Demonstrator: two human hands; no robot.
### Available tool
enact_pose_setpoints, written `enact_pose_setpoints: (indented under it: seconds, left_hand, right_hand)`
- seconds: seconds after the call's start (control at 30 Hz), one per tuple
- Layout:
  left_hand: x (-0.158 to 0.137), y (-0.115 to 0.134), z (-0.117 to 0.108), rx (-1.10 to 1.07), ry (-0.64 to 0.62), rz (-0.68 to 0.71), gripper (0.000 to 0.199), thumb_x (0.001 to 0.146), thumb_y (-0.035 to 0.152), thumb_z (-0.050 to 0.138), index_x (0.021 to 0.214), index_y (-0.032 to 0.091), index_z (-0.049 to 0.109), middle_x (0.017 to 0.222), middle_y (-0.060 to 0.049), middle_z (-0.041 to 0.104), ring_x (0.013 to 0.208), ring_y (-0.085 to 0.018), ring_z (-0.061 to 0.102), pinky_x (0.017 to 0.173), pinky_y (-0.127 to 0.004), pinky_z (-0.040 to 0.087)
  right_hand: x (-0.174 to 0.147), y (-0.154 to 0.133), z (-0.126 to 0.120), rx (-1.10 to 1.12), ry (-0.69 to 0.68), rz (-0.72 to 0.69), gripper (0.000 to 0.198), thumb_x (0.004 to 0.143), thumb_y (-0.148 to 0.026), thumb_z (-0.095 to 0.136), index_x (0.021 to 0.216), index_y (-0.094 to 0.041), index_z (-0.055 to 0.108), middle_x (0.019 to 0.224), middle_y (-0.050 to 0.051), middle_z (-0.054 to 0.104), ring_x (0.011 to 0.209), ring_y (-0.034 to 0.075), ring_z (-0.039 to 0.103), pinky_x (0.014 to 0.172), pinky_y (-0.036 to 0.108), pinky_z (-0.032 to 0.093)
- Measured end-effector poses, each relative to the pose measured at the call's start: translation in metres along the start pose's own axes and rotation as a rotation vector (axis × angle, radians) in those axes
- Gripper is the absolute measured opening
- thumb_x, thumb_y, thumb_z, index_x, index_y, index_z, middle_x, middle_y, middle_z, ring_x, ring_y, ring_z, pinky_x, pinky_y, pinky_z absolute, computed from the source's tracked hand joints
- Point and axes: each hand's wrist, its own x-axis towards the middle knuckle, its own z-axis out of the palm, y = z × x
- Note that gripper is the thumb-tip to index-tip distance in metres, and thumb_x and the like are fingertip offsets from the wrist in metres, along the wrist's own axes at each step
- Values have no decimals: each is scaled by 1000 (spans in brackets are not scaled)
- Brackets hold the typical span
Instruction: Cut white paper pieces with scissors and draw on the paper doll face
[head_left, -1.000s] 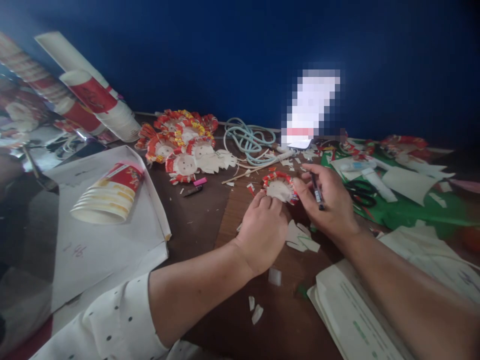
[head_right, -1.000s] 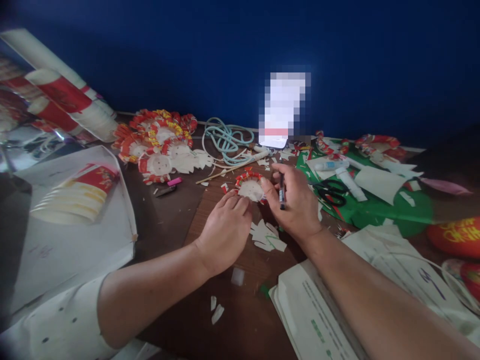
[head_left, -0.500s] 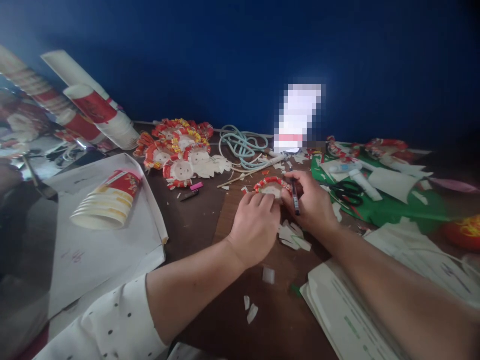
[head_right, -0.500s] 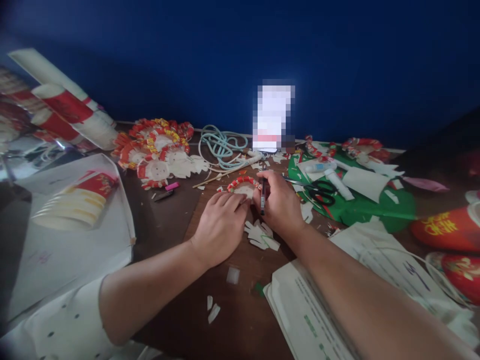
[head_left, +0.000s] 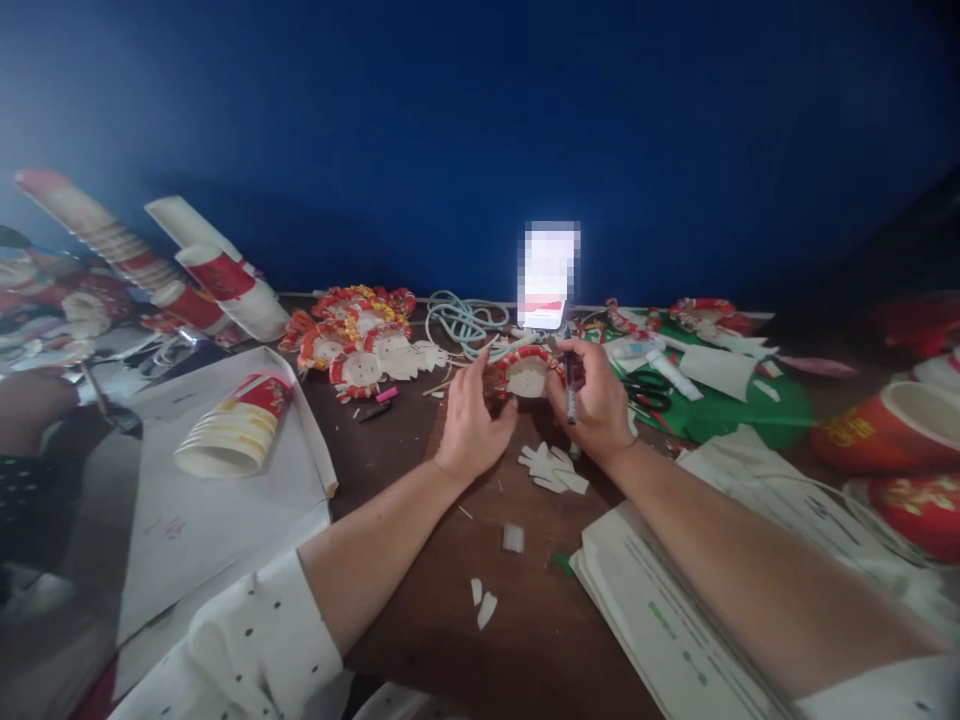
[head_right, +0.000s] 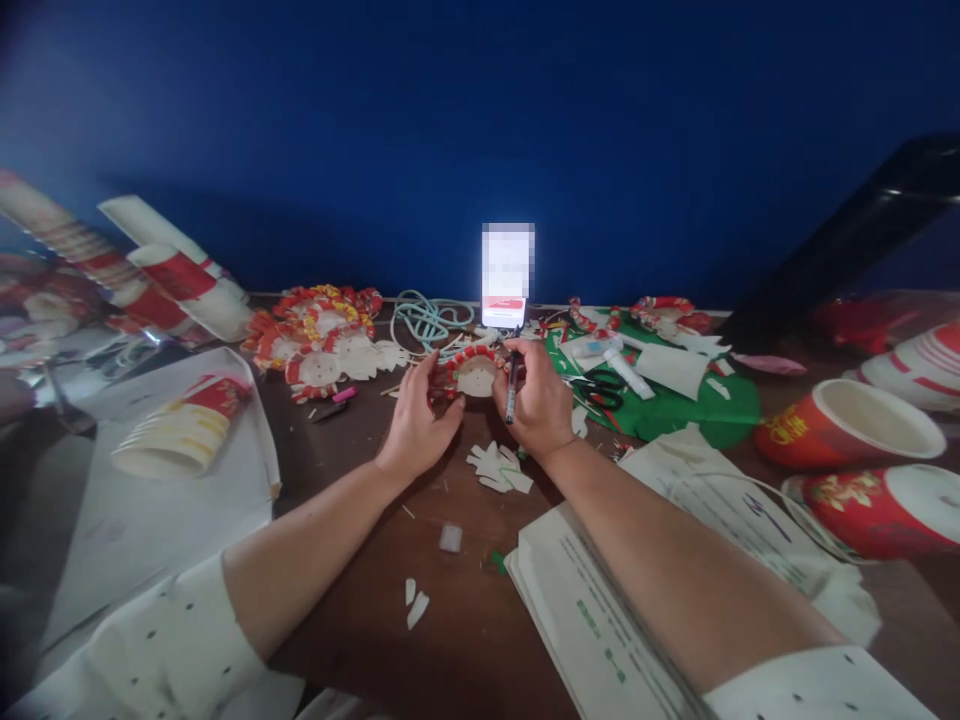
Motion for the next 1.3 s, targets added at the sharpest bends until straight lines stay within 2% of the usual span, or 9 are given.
enact_pose_setpoints:
  seconds: [0.1, 0.17, 0.23, 0.3, 0.47, 0.67, 0.83, 1.03, 1.3]
  left_hand:
    - [3, 0, 6, -250, -99, -193, 66, 80, 24, 59, 140, 12, 33, 117, -14, 60, 94, -16, 62, 86, -32, 52]
    - [7, 0, 10, -401, -97, -280, 66, 77, 22, 62, 138, 15, 38, 115, -12, 64, 90, -15, 64, 84, -29, 52]
    - [13, 1, 11, -508, -96, -314, 53, 75, 19, 63, 126, 15, 52, 111, -10, 66, 93, -16, 64, 85, -28, 50]
    - [19, 2, 11, -560, -106, -351, 40, 73, 18, 64, 113, 15, 60, 101, -7, 69, 88, -17, 64, 82, -28, 50]
    - [28, 7, 11, -760, -79, -493, 27, 71, 20, 66, 98, 15, 62, 84, -4, 68, 71, -14, 61, 66, -25, 50]
    - [30, 10, 22, -903, -66, -558, 26, 69, 19, 68, 94, 15, 64, 83, -3, 69, 67, -12, 59, 66, -25, 49]
    - [27, 6, 27, -981, -61, -590, 25, 67, 19, 70, 91, 15, 64, 84, -2, 69, 71, -13, 60, 66, -25, 49]
    - [27, 1, 25, -979, -79, -578, 27, 68, 22, 70, 93, 15, 63, 81, -2, 67, 67, -11, 58, 65, -24, 48]
    - [30, -13, 26, -884, -10, -541, 35, 71, 23, 69, 104, 14, 62, 78, -1, 66, 63, -9, 56, 65, -23, 47]
  right_hand:
    - [-1, -1, 1, 8, 38, -61, 36, 81, -27, 57, 116, -21, 55, 107, 8, 66, 85, 22, 64, 80, 36, 52]
    - [-1, -1, 1, 20, 60, -94, 36, 80, -26, 57, 116, -21, 55, 108, 8, 66, 88, 22, 64, 81, 37, 52]
    - [-2, 0, 2, 43, 66, -94, 37, 81, -27, 57, 117, -21, 54, 109, 9, 65, 90, 23, 64, 82, 39, 52]
    - [-2, 1, 4, 102, 50, -52, 42, 81, -33, 60, 119, -20, 51, 109, 10, 65, 89, 25, 64, 81, 41, 52]
    - [1, 8, 9, 340, 32, 57, 49, 77, -42, 67, 116, -19, 49, 96, 9, 65, 80, 22, 62, 75, 40, 53]
    - [3, 9, 14, 514, 8, 168, 31, 78, -36, 66, 102, -21, 54, 89, 4, 64, 74, 18, 61, 70, 36, 54]
    - [3, 1, 11, 556, -56, 262, 29, 76, -36, 66, 98, -22, 53, 81, 1, 64, 56, 14, 57, 54, 32, 53]
    - [3, 0, 10, 458, -58, 230, 28, 75, -33, 66, 97, -22, 55, 86, 4, 67, 71, 19, 63, 70, 38, 55]
    - [0, -1, 10, 351, -114, 195, 32, 75, -38, 67, 100, -21, 55, 89, 5, 67, 75, 20, 63, 74, 39, 53]
